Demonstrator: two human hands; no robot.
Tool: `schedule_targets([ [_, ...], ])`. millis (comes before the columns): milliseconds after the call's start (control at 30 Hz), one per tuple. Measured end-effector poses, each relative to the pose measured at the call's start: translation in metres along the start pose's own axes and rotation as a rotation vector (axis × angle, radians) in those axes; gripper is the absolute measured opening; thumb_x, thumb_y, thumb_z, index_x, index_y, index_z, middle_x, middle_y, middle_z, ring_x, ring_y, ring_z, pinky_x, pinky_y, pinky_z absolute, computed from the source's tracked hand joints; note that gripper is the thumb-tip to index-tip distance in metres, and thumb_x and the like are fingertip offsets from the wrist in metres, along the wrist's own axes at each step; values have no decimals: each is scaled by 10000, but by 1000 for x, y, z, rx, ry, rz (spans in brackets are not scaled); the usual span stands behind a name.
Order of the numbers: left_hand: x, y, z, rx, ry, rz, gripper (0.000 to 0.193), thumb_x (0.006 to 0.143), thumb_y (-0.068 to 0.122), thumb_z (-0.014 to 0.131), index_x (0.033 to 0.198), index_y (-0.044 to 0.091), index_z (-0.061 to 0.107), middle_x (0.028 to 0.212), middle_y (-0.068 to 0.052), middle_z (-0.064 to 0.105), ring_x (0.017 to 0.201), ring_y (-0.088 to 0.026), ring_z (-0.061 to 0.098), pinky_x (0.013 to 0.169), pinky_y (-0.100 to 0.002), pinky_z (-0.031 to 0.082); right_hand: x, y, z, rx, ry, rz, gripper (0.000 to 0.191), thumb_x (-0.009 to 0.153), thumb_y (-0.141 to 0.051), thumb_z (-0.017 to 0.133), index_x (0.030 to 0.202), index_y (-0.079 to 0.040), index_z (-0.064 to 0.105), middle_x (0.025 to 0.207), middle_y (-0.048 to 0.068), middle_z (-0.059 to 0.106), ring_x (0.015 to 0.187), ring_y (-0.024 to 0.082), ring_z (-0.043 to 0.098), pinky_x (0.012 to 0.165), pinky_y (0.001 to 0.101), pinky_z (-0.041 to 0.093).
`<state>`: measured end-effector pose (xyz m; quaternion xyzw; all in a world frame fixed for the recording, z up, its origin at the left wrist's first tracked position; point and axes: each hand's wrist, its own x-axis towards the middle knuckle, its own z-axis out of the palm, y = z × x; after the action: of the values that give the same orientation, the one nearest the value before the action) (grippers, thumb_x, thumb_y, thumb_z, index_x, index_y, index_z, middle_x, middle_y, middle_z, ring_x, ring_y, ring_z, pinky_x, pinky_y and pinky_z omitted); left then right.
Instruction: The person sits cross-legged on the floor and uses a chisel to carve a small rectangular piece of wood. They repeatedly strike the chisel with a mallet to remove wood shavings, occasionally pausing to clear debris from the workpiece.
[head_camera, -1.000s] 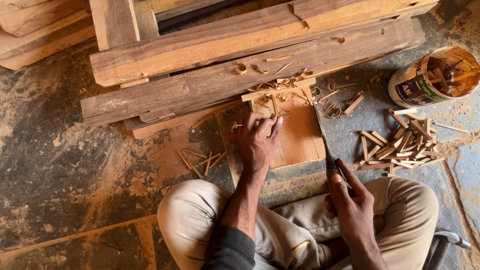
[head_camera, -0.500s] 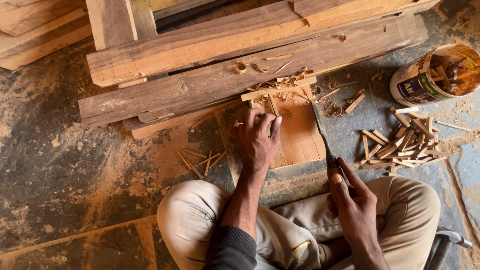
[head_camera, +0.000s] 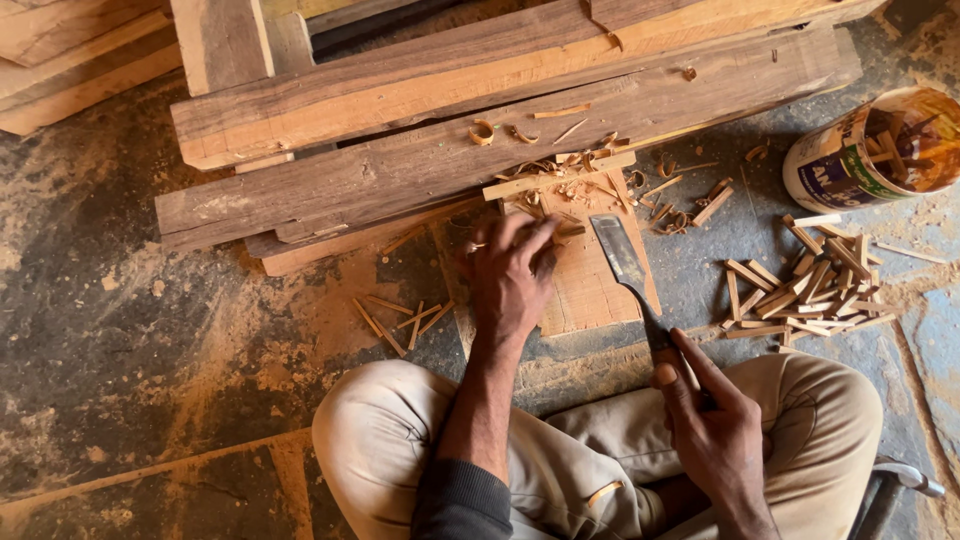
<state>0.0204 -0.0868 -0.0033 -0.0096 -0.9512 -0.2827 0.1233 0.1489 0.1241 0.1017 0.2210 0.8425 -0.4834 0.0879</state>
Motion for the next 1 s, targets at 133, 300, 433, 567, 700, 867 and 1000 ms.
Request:
schedule_targets([
  [133,4,-2,4,-2,81,73,426,894,247,859,1290,327,725,1310,130,652,1260,-146,592,1192,-542,255,2,2,1,4,9,-2,547,938,-299,673,1462,-154,609,613,17,640,524,58,546,452,254,453],
  [300,11,4,-7,-61,11,-27,477,786,374,876,1237,335,723,1351,-16,578,1226,-221,568,1124,-602,256,-1,1,1,-254,74,-126,513,933,-275,725,1434,-179,667,584,80,685,482,104,530,462,309,412],
  [433,14,11,-21,-28,-36,-97,457,821,417,858,1254,385,715,1380,-33,527,1252,-236,564,1105,-633,268,-10,-5,1,-341,138,-447,448,908,-250,728,1346,-171,684,916,92,777,606,103,713,497,287,544],
  [567,16,16,-28,-25,-73,-113,520,765,383,863,1260,404,706,1376,-29,505,1259,-258,558,1095,-638,281,-12,-17,5,-401,122,-486,429,911,-253,721,1334,-188,694,945,84,787,667,144,753,546,301,588],
  [700,17,16,-28,-41,-96,-127,521,785,370,857,1280,408,698,1401,-29,493,1217,-251,569,1103,-650,278,-13,-31,8,-448,98,-468,424,909,-261,708,1329,-204,696,915,68,788,593,150,736,501,311,585],
  [867,14,14,-21,-29,-62,-115,569,742,318,894,1267,409,693,1384,-23,497,1246,-243,562,1096,-645,292,-19,-43,13,-619,50,-424,439,939,-262,669,1376,-217,652,740,80,728,497,191,674,433,362,555],
  [1000,11,14,-11,-84,-13,-131,544,687,219,913,1177,373,735,1384,-41,495,1246,-244,545,1061,-666,293,-26,-45,29,-751,116,-419,477,922,-298,659,1396,-254,633,686,127,676,472,274,646,420,435,530],
])
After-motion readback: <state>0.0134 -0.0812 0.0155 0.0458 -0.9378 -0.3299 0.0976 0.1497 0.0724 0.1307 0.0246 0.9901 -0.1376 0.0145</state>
